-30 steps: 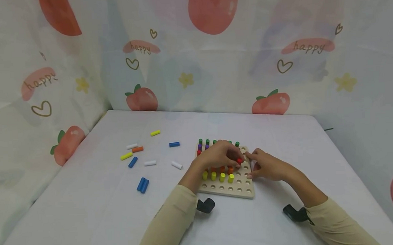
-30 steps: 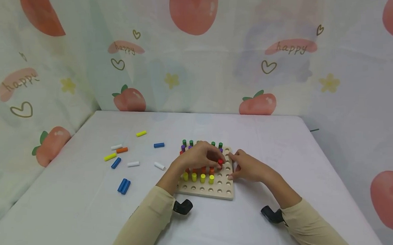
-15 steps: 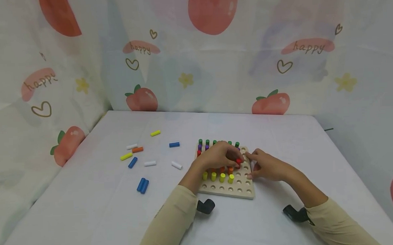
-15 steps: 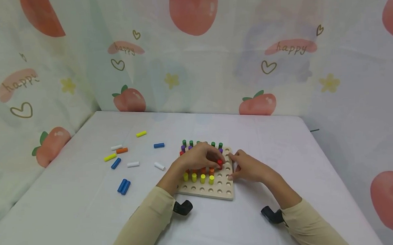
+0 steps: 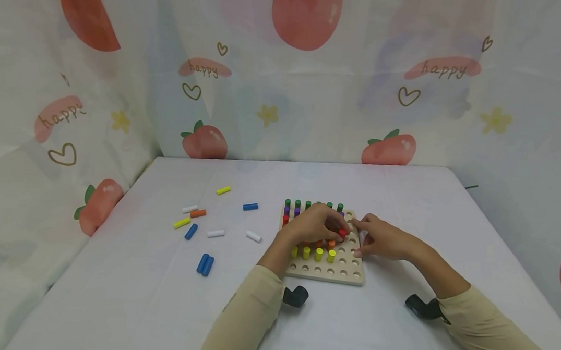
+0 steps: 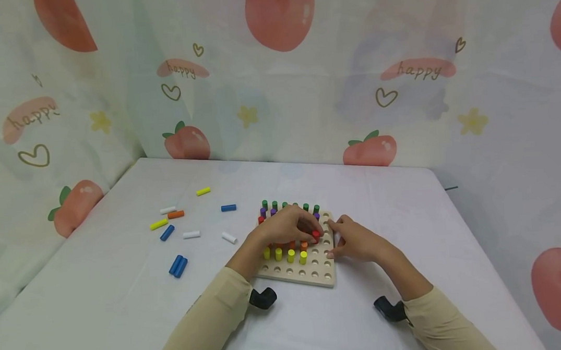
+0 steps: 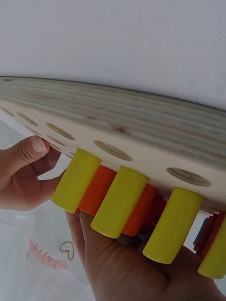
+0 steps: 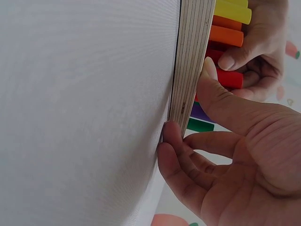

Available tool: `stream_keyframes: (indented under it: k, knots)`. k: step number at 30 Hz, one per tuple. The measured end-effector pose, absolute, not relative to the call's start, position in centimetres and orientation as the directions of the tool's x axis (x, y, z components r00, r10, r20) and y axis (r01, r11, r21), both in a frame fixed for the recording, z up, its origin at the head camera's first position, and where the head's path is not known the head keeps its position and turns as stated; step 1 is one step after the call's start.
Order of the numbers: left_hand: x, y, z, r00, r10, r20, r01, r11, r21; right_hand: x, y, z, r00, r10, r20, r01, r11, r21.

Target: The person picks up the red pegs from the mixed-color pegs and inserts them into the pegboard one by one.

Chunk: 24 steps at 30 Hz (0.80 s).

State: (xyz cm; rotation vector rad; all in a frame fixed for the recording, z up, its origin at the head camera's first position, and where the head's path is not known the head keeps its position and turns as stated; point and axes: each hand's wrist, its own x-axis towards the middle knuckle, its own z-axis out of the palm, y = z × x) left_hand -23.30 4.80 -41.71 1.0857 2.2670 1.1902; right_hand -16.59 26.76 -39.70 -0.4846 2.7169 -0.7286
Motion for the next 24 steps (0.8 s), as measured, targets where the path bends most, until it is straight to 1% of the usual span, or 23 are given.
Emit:
stream_keyframes:
  k: [14, 24]
  knots:
    - [-23.21, 4.93, -41.84, -0.663, 0.749, 0.005, 0.43, 0.375, 0.821, -16.71, 26.81, -39.86, -0.902, -0.391, -0.185, -0.25, 0.821, -0.514]
    - [-23.27, 4.98, -41.81, -0.667, 0.745, -0.003, 0.434, 0.392, 0.811, -16.76, 26.87, -39.9, -0.903, -0.387, -0.185, -0.251, 0.826, -0.505]
